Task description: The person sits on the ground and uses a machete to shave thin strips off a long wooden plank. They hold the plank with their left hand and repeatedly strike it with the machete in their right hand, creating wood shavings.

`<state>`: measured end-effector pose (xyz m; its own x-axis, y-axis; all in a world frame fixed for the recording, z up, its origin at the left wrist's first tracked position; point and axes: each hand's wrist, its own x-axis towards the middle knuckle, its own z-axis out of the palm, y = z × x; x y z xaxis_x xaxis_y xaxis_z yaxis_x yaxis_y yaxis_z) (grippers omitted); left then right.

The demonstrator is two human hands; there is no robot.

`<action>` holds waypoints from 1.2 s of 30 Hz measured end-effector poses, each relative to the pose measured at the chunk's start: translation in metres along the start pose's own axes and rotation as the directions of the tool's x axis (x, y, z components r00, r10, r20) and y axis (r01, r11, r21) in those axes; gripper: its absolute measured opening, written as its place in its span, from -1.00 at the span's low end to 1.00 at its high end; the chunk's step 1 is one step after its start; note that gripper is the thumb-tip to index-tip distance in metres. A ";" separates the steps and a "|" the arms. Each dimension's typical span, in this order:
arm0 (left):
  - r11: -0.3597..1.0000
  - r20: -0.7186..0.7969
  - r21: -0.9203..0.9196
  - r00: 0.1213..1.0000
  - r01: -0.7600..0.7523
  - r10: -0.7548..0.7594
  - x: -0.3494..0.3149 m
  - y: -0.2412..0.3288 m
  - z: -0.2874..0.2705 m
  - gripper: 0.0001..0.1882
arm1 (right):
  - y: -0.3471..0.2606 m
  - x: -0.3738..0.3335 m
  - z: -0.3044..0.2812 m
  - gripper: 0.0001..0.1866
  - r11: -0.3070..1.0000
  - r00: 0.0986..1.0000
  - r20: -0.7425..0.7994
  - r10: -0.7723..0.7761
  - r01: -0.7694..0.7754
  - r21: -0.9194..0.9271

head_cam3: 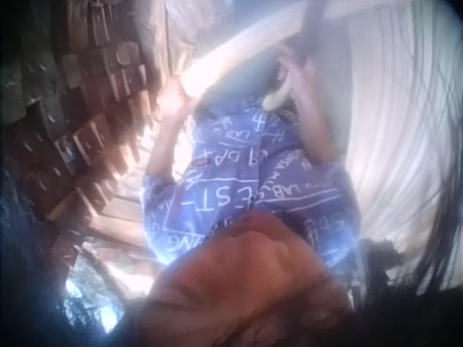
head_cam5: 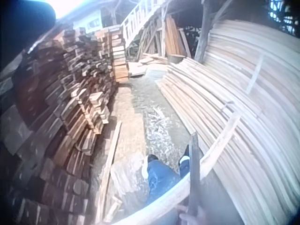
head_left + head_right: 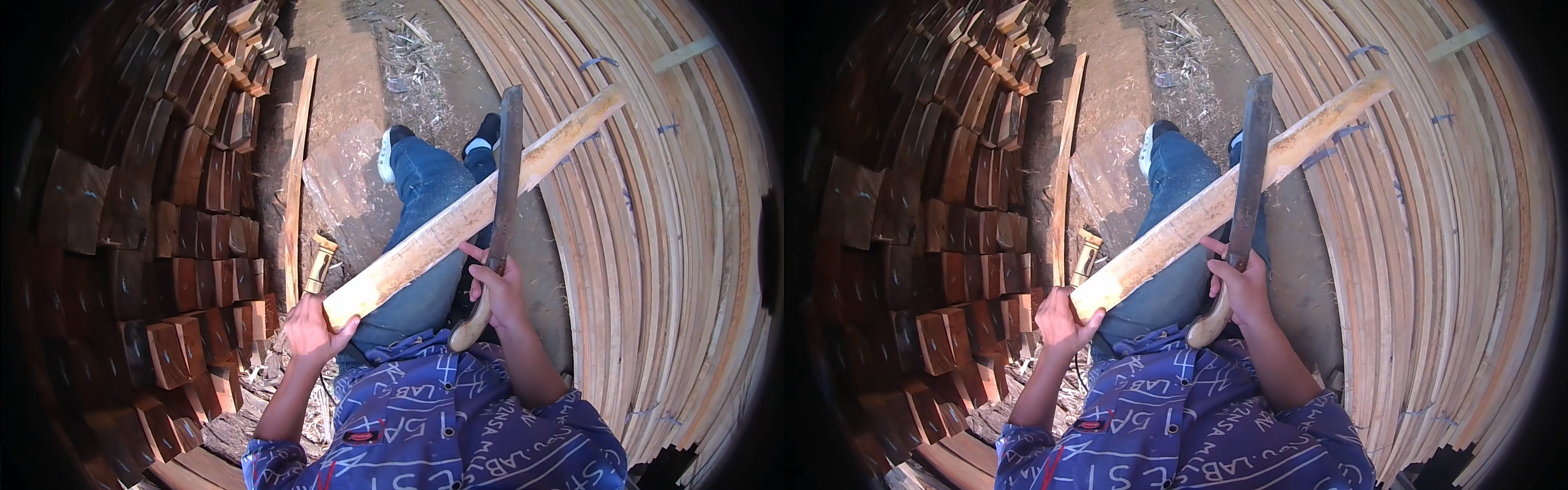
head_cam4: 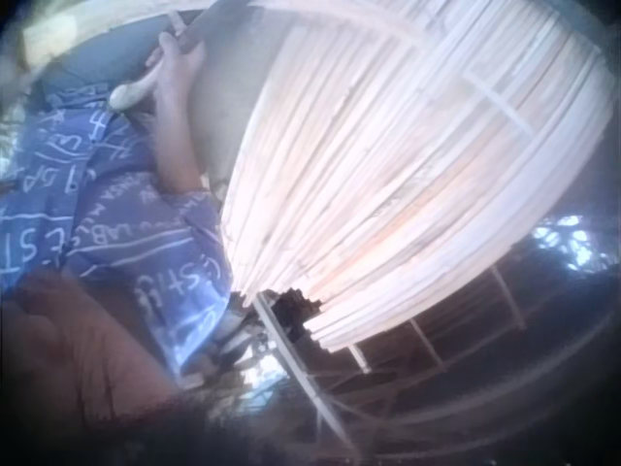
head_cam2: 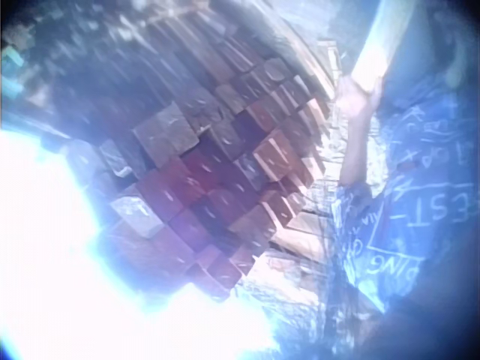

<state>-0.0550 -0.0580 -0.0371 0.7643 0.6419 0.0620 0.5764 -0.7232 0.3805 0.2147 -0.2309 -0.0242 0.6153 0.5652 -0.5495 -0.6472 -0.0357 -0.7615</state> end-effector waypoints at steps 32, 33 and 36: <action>0.627 0.900 -0.414 0.402 0.660 0.170 0.074 0.019 -0.068 -0.86 | 0.008 -0.029 -0.050 -0.76 0.985 0.987 -0.159 -0.032 0.004 -0.174; 0.628 0.898 -0.402 0.421 0.666 0.128 0.083 0.030 -0.072 -0.87 | 0.007 -0.030 -0.050 -0.76 0.987 0.986 -0.162 -0.037 0.010 -0.161; 0.637 0.827 -0.479 0.554 0.605 0.095 0.099 0.037 -0.056 -0.88 | 0.002 -0.030 -0.051 -0.77 0.971 0.983 -0.152 -0.099 0.063 -0.229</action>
<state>0.0257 -0.0068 0.0353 0.7175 0.0764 -0.6924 0.6908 0.0500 0.7214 0.2181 -0.2901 -0.0272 0.7379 0.4338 -0.5171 -0.4871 -0.1880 -0.8529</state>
